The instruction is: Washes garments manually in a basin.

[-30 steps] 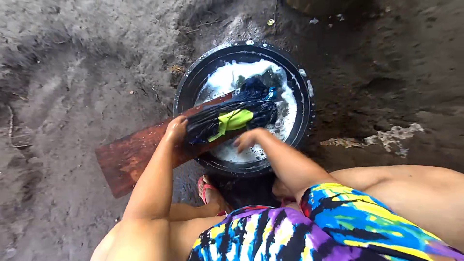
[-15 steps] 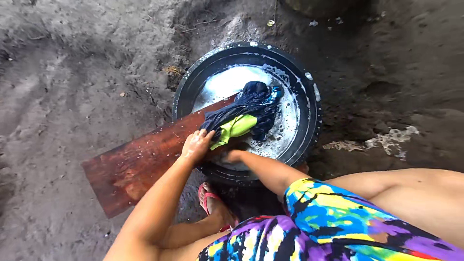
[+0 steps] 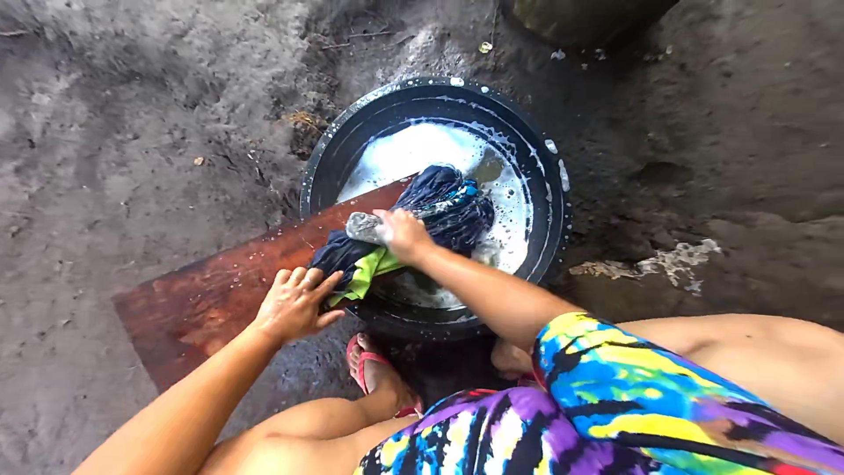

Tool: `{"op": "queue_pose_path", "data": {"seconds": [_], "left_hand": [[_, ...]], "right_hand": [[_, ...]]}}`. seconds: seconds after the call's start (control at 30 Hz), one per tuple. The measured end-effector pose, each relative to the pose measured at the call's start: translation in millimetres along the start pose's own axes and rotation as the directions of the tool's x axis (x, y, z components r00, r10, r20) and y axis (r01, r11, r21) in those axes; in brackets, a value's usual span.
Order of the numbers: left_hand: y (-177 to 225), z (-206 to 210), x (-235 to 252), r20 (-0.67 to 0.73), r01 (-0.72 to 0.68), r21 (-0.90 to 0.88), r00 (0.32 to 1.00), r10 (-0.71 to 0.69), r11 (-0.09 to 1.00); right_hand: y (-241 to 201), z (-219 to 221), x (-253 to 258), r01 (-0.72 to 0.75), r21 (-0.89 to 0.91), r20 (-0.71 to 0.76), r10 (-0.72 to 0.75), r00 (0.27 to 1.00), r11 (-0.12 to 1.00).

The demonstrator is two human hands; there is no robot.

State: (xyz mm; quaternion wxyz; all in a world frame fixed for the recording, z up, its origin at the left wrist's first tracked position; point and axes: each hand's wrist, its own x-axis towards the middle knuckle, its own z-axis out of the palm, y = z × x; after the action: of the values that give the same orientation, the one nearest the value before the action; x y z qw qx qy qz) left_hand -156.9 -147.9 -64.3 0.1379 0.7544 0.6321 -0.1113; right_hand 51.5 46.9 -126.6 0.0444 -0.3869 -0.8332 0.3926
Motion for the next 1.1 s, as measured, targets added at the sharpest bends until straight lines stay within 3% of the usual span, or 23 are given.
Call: {"op": "queue_pose_path", "data": {"seconds": [0.07, 0.17, 0.2, 0.27, 0.33, 0.4, 0.47, 0.53, 0.63, 0.7, 0.8, 0.87, 0.93, 1.03, 1.1], "left_hand": [[5, 0, -1, 0.019, 0.032, -0.010, 0.999, -0.032, 0.999], [12, 2, 1, -0.058, 0.042, 0.020, 0.997, -0.041, 0.999], [12, 6, 1, -0.125, 0.032, 0.030, 0.992, -0.028, 0.999], [8, 12, 1, -0.203, 0.012, 0.029, 0.979, -0.006, 1.000], [8, 15, 1, -0.189, 0.019, 0.017, 0.982, -0.016, 1.000], [10, 12, 1, -0.143, 0.033, 0.009, 0.989, -0.031, 0.999], [9, 6, 2, -0.117, 0.034, 0.029, 0.993, -0.030, 0.999], [11, 5, 3, -0.121, 0.030, 0.037, 0.992, -0.025, 0.999], [11, 6, 3, -0.175, 0.024, 0.033, 0.984, -0.018, 0.999], [11, 8, 3, -0.177, 0.029, 0.031, 0.984, -0.023, 0.999], [12, 9, 2, -0.138, 0.045, 0.025, 0.990, -0.041, 0.999], [10, 8, 2, -0.138, 0.043, 0.044, 0.990, -0.037, 0.998], [12, 8, 3, -0.143, 0.038, 0.052, 0.989, -0.031, 0.998], [12, 7, 4, -0.167, 0.038, 0.039, 0.985, -0.031, 0.998], [9, 12, 1, -0.182, 0.028, 0.040, 0.983, -0.020, 0.999]], "right_hand": [[-15, 31, -16, 0.021, -0.119, -0.131, -0.037, 0.991, 0.993], [-38, 46, -29, 0.092, -0.055, -0.065, -0.095, 0.993, 0.994], [-40, 48, -28, 0.159, -0.047, -0.055, -0.161, 0.985, 0.986], [-11, 40, -15, 0.202, -0.067, -0.181, -0.211, 0.961, 0.977], [47, 7, 2, -0.081, -0.137, -0.224, 0.049, 0.973, 0.987], [98, -28, 16, -0.390, -0.183, -0.229, 0.347, 0.909, 0.902], [95, -41, 23, -0.529, -0.095, -0.246, 0.495, 0.833, 0.843], [37, -16, 11, -0.411, -0.031, -0.227, 0.394, 0.890, 0.911], [-47, 35, -13, -0.063, -0.020, -0.106, 0.060, 0.993, 0.998], [-20, 23, -6, -0.068, -0.046, -0.105, 0.063, 0.993, 0.997], [78, -26, 19, -0.409, -0.109, -0.194, 0.385, 0.902, 0.906], [87, -38, 28, -0.513, -0.036, -0.245, 0.491, 0.836, 0.857], [34, -8, 16, -0.386, -0.007, -0.225, 0.375, 0.899, 0.923], [-60, 40, -14, -0.070, 0.036, 0.018, 0.070, 0.997, 0.997], [-47, 34, -13, -0.020, 0.027, 0.026, 0.019, 0.999, 0.999]]}}
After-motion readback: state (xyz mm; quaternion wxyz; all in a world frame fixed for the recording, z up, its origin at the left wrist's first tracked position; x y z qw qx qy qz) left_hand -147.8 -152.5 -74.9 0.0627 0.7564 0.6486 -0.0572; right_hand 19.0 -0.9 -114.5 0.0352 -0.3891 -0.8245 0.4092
